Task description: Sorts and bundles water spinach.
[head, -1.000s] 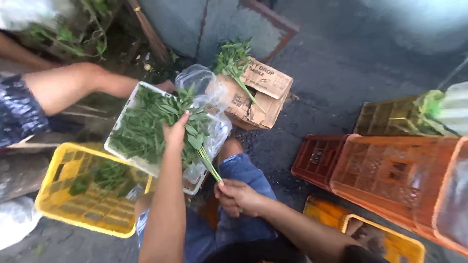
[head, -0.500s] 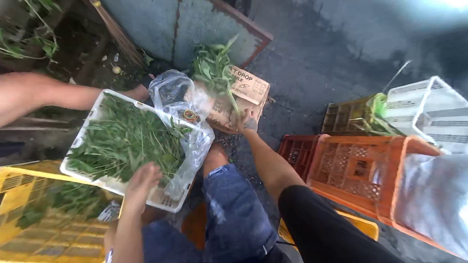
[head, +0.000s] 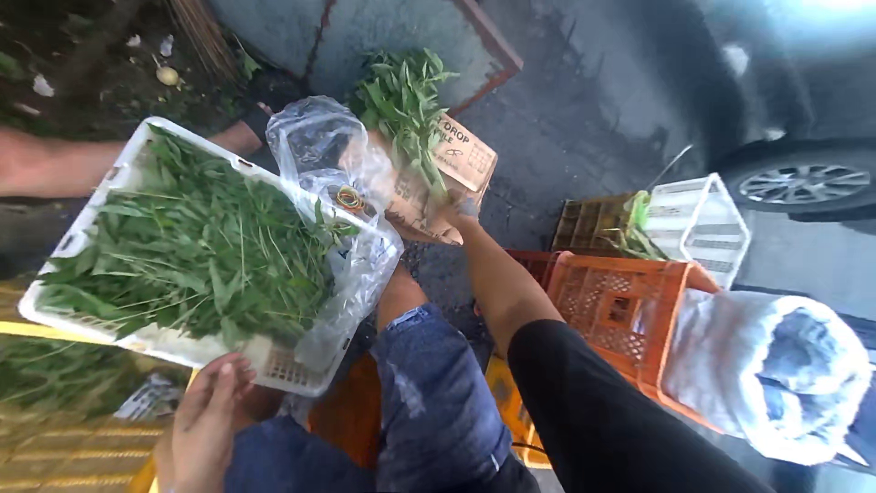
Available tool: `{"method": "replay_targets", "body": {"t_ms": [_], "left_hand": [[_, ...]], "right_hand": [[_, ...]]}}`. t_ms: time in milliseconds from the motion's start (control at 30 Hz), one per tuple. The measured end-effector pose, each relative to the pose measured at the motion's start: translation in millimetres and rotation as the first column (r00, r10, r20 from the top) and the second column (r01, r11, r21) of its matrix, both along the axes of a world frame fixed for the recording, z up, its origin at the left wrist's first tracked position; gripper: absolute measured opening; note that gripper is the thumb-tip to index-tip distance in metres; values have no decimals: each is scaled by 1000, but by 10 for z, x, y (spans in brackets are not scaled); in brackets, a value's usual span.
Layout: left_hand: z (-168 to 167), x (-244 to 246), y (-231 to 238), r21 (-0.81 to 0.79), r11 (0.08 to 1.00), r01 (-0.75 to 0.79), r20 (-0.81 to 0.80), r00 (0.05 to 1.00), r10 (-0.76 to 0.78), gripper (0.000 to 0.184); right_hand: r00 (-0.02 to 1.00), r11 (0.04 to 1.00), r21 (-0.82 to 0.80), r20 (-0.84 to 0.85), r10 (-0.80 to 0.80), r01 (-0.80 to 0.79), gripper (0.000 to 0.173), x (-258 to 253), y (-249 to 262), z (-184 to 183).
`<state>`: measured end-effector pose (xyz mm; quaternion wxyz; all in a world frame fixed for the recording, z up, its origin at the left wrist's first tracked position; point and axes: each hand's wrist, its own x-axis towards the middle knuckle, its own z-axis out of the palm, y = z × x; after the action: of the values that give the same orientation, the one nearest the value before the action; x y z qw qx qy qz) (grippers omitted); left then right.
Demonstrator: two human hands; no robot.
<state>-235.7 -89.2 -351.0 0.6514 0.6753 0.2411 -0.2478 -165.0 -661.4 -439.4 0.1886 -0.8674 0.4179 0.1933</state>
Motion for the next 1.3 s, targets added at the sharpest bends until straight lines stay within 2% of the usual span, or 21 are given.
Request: {"method": "replay_targets", "body": {"t_ms": [167, 300, 467, 533, 600, 667, 733, 833, 867, 933, 1000, 1067, 1133, 1200, 1233, 1300], "left_hand": [[-88, 33, 17, -45, 997, -59, -54, 997, 57, 27], [-84, 86, -54, -2, 1000, -9, -81, 997, 9, 27], [-87, 84, -64, 36, 999, 7, -108, 994, -3, 28], [-62, 82, -82, 54, 999, -1, -104, 995, 6, 28], [-60, 83, -99, 64, 998, -5, -87, 996, 11, 28], [-74, 65, -126, 68, 998, 11, -86, 996, -5, 27], [-100, 66, -146, 74, 996, 47, -97, 995, -40, 27], [-109, 30, -125, 70, 994, 80, -105, 992, -73, 28], [-107, 24, -112, 69, 994, 81, -104, 992, -74, 28], [-85, 19, -94, 75, 995, 69, -110, 992, -61, 29], [-64, 29, -92, 76, 996, 51, -120, 992, -42, 29], [-70, 43, -97, 63, 998, 32, -129, 991, -24, 28], [-85, 59, -116, 60, 998, 32, -133, 991, -24, 28], [-89, 67, -130, 64, 997, 37, -139, 990, -27, 27], [-87, 70, -138, 65, 997, 31, -140, 990, -22, 27], [-74, 72, -148, 58, 998, 17, -141, 990, -8, 28]], "right_hand": [[977, 998, 46, 210, -47, 38, 33, 183, -193, -98], [950, 993, 114, 311, -26, -11, 40, 419, -90, -244], [971, 979, 189, 238, 27, -74, 36, 686, -1, -381], [962, 950, 312, 260, -85, 0, 32, 658, 11, -318], [926, 875, 484, 316, -208, 31, 27, 583, 10, -214], [905, 807, 589, 321, -280, 40, 27, 452, -39, -136], [916, 797, 602, 294, -274, 46, 27, 337, -142, -118], [933, 847, 521, 241, -268, 109, 30, 223, -222, -115], [920, 864, 485, 266, -288, 131, 32, 224, -221, -92], [836, 888, 447, 442, -325, 109, 28, 238, -206, -113], [686, 875, 484, 639, -348, -7, 23, 323, -185, -186], [606, 839, 537, 697, -383, -87, 27, 478, -97, -194], [704, 844, 531, 627, -334, -73, 32, 618, 13, -162], [875, 883, 470, 433, -217, -14, 34, 726, 94, -180], [929, 899, 438, 333, -164, 2, 36, 762, 121, -199], [964, 906, 423, 240, -116, 3, 38, 799, 145, -262]]}}
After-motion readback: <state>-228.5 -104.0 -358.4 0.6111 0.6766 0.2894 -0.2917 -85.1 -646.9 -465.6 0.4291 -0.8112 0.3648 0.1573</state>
